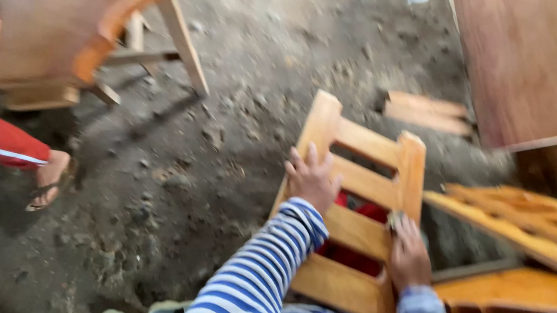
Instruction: The person sits on the floor and sands a wooden chair backrest using a sanding block. They hold the chair steady with one hand while moving the sanding block across the surface with the other, focusing on the edges and cutouts.
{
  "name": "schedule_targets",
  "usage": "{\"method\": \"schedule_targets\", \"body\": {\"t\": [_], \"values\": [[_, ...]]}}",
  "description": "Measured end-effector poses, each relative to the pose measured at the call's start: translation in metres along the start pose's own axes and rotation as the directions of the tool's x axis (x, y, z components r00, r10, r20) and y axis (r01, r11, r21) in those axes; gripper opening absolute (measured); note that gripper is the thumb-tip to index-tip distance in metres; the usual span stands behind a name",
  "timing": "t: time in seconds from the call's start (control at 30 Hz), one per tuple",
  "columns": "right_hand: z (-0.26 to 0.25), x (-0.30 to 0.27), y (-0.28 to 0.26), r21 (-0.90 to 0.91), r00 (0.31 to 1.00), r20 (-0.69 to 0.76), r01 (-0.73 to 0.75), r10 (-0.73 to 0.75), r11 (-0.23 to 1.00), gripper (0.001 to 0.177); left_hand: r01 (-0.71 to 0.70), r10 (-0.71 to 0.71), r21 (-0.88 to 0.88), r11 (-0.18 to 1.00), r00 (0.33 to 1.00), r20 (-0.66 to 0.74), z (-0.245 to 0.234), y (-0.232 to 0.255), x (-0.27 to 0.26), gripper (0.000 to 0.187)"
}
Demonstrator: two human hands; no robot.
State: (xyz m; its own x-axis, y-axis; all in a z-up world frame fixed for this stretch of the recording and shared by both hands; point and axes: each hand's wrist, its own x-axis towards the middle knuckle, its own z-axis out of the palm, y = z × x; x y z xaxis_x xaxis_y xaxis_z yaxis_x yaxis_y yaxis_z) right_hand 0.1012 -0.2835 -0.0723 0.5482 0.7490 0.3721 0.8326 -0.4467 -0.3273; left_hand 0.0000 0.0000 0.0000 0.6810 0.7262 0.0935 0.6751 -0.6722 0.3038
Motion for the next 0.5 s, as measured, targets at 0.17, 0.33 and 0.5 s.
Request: {"method": "schedule_targets", "body": {"t": [0.17,0.33,0.5], "values": [[0.004,-0.009,0.004,-0.043,0.990,0.029,-0.139,0.140,0.989,0.038,-0.002,-0.004,0.045,0.999,0.991,0.133,-0.016,-0.005,-0.009,0.059],[-0.079,-0.068,-0.101,-0.063,0.979,0.080,-0.185,0.190,0.981,0.043,0.004,-0.016,0.065,0.998,0.982,0.187,-0.014,-0.012,-0.008,0.058],[-0.112,-0.100,-0.148,-0.027,0.891,0.227,-0.398,0.394,0.917,0.041,-0.065,0.066,0.053,0.997,0.998,-0.021,-0.002,-0.015,-0.007,0.063]]}}
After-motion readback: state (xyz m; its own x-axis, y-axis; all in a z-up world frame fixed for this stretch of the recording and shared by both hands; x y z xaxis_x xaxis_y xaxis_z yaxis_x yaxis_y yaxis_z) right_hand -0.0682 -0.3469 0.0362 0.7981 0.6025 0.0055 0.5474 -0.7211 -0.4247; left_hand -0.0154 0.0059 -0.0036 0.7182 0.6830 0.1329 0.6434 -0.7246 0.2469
